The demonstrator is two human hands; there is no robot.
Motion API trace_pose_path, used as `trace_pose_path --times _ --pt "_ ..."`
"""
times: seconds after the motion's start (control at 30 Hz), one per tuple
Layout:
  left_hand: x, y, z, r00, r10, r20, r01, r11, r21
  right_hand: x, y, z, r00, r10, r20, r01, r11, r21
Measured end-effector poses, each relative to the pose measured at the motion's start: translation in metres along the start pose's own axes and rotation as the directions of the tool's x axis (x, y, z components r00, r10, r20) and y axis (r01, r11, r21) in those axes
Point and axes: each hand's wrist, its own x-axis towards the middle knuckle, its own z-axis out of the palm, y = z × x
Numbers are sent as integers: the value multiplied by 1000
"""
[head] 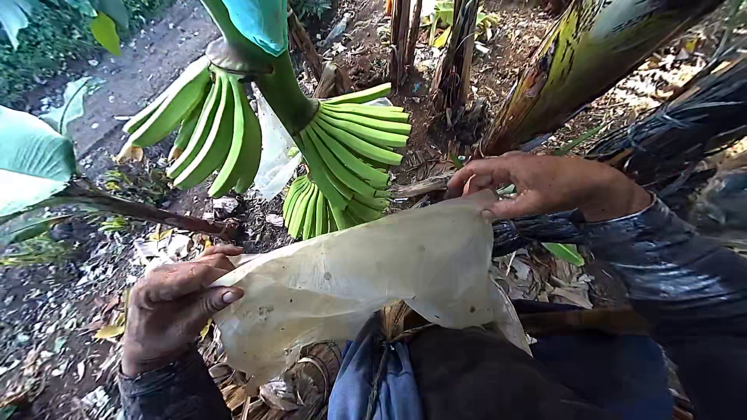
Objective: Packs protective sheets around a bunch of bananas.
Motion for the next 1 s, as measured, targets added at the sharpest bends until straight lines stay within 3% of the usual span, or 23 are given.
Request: trace_pose_path --times 0.13,0.23,0.3,0.33,0.37,0.43,0.53,0.6,0.67,0.87,1.0 --pt "10 14 0 999 8 34 -9 1000 30 -2 6 14 978 -197 -61 197 980 -1" --pt "9 11 -2 963 -195 184 116 922 370 -14 7 -9 969 -236 -76 248 931 269" --pt "4 2 7 859 -461 222 222 727 649 -25 8 -25 972 -221 -83 236 928 289" --pt "4 -3 11 775 -594 215 285 632 720 -29 8 -29 975 -200 -92 217 948 234" --pt "2 -8 14 706 -679 202 332 570 752 -32 8 -30 983 -157 -97 169 976 138" --pt "1 -12 20 640 -745 187 382 520 764 -30 7 -24 997 -25 -77 18 995 -96" --pt "6 -17 31 647 -733 209 390 554 736 -10 18 -22 993 86 -78 -109 924 -367" --pt "9 -31 38 636 -737 228 394 565 726 5 35 -29 988 115 -100 -146 902 -406" --pt "11 -48 43 684 -683 258 360 623 695 17 56 -38 975 161 -156 -213 881 -423" --pt "23 -55 46 784 -550 289 305 745 593 35 75 -57 893 319 -317 -407 873 -270" --pt "28 -53 36 855 -446 264 234 786 572 43 71 -68 887 247 -389 -295 953 -66"
